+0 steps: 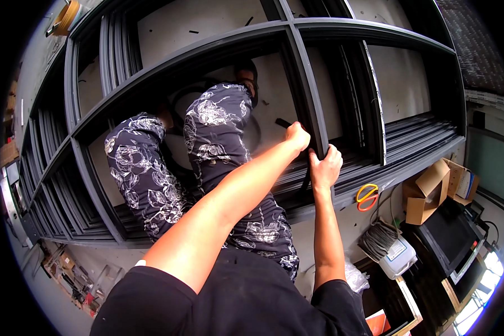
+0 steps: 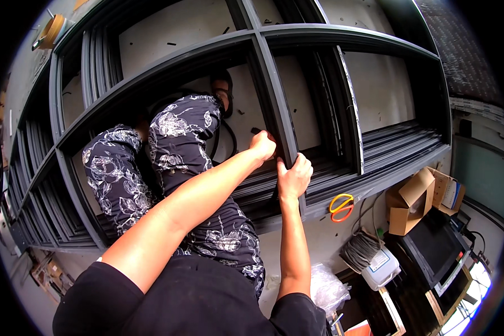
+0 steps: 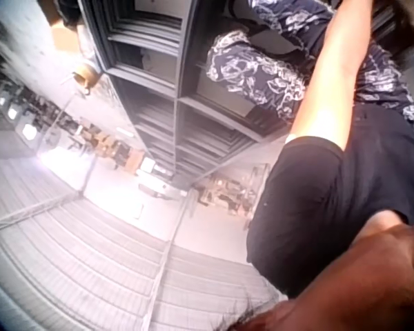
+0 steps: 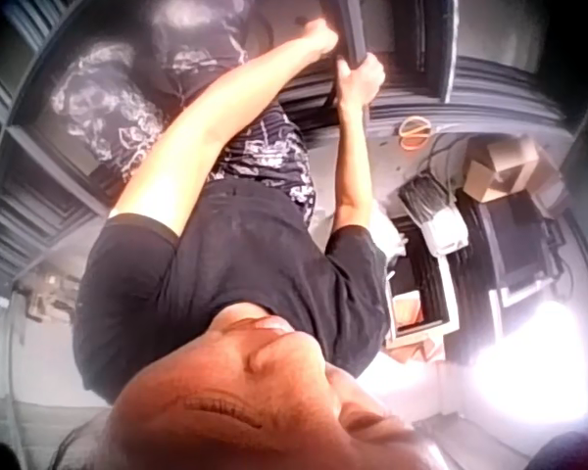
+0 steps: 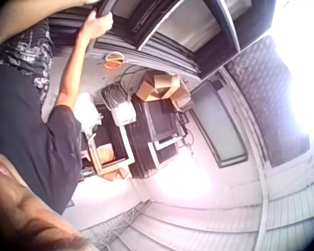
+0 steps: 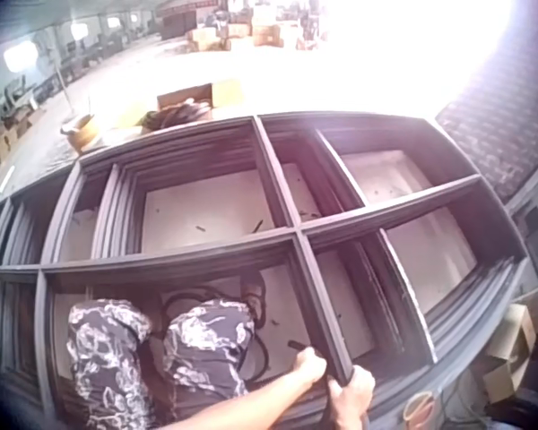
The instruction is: The person fits a rubber strip into the groove of a metal frame, cuts the strip with scissors, and presses the rubber into the channels of several frames.
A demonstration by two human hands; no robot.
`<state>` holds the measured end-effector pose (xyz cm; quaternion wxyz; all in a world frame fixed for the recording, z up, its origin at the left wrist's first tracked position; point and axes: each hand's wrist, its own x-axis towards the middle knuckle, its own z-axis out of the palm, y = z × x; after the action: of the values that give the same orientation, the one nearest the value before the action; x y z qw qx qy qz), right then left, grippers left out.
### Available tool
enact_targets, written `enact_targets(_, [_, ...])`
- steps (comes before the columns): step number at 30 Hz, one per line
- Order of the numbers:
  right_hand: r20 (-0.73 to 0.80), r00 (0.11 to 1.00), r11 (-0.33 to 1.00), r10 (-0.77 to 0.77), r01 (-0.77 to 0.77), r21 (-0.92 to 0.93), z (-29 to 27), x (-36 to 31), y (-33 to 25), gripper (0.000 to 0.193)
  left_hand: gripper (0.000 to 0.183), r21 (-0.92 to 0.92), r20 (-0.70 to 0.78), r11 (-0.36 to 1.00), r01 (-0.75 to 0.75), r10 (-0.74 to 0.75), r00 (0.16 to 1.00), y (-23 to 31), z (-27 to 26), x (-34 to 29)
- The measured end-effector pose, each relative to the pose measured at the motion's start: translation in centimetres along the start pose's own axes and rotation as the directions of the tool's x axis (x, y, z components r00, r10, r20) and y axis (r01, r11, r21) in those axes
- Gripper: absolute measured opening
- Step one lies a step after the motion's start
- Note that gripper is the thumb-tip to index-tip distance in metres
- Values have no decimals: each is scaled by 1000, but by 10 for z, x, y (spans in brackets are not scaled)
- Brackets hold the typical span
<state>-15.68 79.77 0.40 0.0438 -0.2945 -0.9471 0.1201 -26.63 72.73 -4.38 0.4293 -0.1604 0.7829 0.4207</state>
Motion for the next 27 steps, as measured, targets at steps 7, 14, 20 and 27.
enact_targets(7, [-39,999,998,-33,31,-51,-2,7,2,44,22,-214,108,965,153,-132,985,-5,5,17])
enact_targets(14, [-94,983,987,-160,160,-3,0,16,-4,46,8,-18,40,998,60,-59,997,-10,0,28])
enact_targets(20, [-46,982,978,-183,177,-109,3,20,-7,42,8,-49,117,985,166,-160,980,-2,-12,29])
enact_targets(27, [-47,974,969,-222,215,-120,3,33,-11,40,11,-73,79,961,267,-261,962,19,-20,24])
